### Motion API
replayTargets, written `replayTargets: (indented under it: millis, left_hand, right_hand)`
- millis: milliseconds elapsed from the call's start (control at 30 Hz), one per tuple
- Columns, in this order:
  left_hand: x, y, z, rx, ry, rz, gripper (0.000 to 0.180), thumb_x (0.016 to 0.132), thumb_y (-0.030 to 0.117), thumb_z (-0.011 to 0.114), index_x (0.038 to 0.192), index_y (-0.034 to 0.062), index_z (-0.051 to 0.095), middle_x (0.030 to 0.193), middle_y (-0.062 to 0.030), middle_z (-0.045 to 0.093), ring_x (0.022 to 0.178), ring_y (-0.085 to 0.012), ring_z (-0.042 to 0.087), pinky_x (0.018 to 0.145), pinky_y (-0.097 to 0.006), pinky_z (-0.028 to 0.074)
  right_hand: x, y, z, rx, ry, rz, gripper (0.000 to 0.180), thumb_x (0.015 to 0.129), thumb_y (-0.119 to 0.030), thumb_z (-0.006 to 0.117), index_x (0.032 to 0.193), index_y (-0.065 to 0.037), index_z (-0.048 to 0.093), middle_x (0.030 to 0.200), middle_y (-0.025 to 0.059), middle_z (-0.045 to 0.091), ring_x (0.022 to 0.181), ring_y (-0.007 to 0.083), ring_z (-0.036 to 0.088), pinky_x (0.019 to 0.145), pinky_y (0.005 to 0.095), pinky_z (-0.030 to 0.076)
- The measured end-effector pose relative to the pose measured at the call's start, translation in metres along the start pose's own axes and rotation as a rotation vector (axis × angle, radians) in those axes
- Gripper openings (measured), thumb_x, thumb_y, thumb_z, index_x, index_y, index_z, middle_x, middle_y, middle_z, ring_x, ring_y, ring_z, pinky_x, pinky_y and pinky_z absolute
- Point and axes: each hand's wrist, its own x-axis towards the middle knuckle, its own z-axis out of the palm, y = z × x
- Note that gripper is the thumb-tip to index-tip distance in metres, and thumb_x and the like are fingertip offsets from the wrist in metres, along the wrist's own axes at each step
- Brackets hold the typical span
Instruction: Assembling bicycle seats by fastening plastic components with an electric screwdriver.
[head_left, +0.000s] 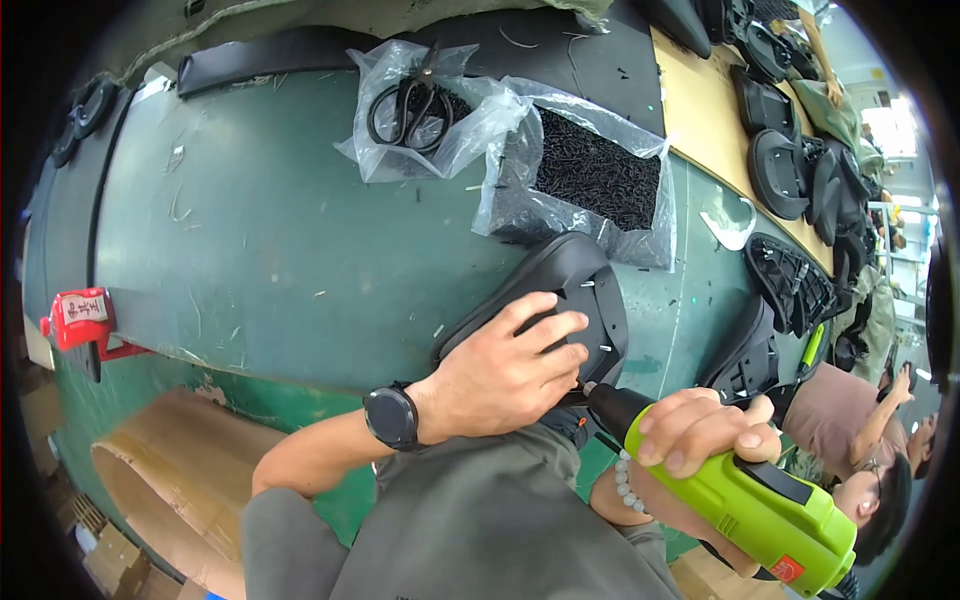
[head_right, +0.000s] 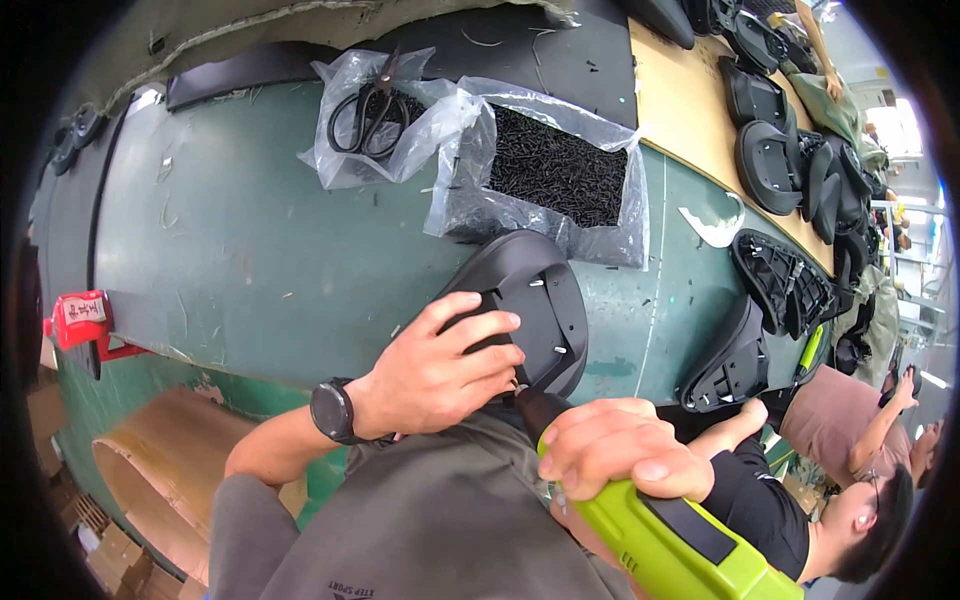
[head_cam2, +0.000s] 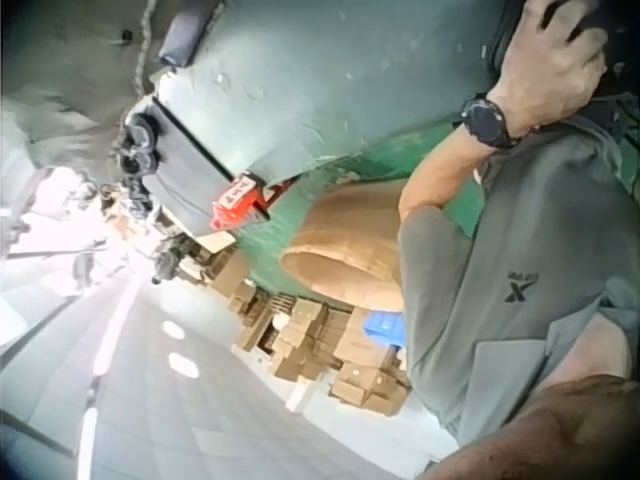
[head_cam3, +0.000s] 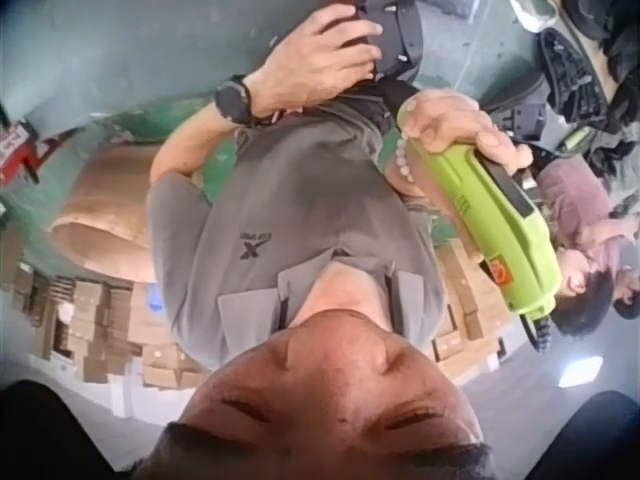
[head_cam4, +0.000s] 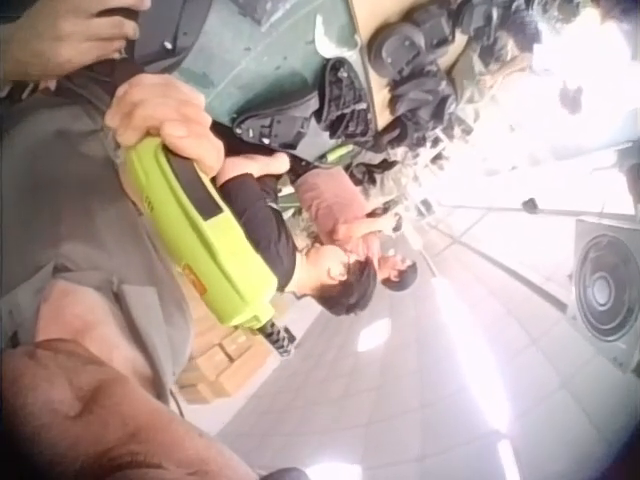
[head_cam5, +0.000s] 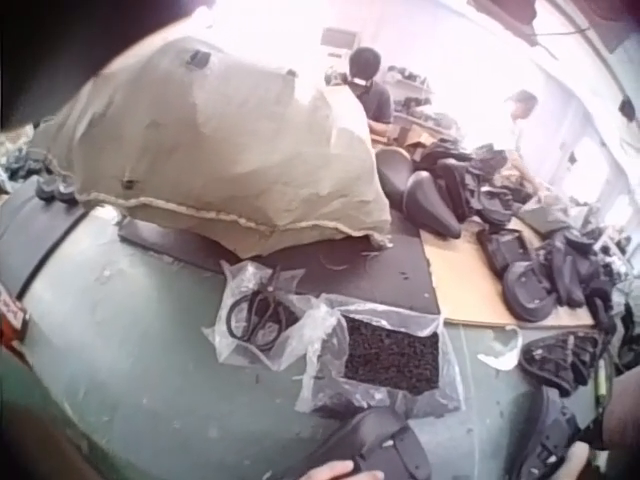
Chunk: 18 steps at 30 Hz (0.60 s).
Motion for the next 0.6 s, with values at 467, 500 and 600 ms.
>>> replayTargets:
  millis: [467, 500, 600]
  left_hand:
    - [0.009, -0.024, -0.033, -0.036, -0.016, -0.256, 0.065, 0.069, 0.04, 0.077, 0.116, 0.0003, 0.055, 0.132, -0.0136, 0.048, 0.122, -0.0342, 0.045, 0.101, -0.049, 0.037]
    - [-0.001, -0.034, -0.034, -0.065, 0.051, -0.419, 0.084, 0.066, 0.047, 0.078, 0.125, -0.0036, 0.046, 0.13, -0.0201, 0.048, 0.118, -0.0368, 0.047, 0.1, -0.046, 0.039]
    - [-0.014, -0.054, 0.001, -0.452, -0.173, -0.802, 0.082, 0.072, 0.053, 0.068, 0.128, -0.0025, 0.044, 0.11, -0.0304, 0.059, 0.099, -0.0452, 0.06, 0.089, -0.046, 0.048]
  right_hand:
    - [-0.003, -0.003, 0.01, 0.075, 0.234, -0.027, 0.057, 0.084, -0.044, 0.065, 0.121, -0.006, 0.043, 0.078, 0.0113, 0.061, 0.058, 0.027, 0.06, 0.052, 0.0392, 0.052]
    - [-0.004, -0.003, 0.007, 0.171, 0.211, -0.101, 0.074, 0.077, -0.058, 0.069, 0.122, -0.006, 0.043, 0.076, 0.0113, 0.061, 0.055, 0.0255, 0.06, 0.046, 0.0356, 0.05]
    - [0.014, -0.016, 0.027, 0.33, 0.402, -0.1, 0.071, 0.085, -0.066, 0.052, 0.111, 0.0, 0.047, 0.061, 0.0017, 0.051, 0.041, 0.0137, 0.05, 0.047, 0.0257, 0.042]
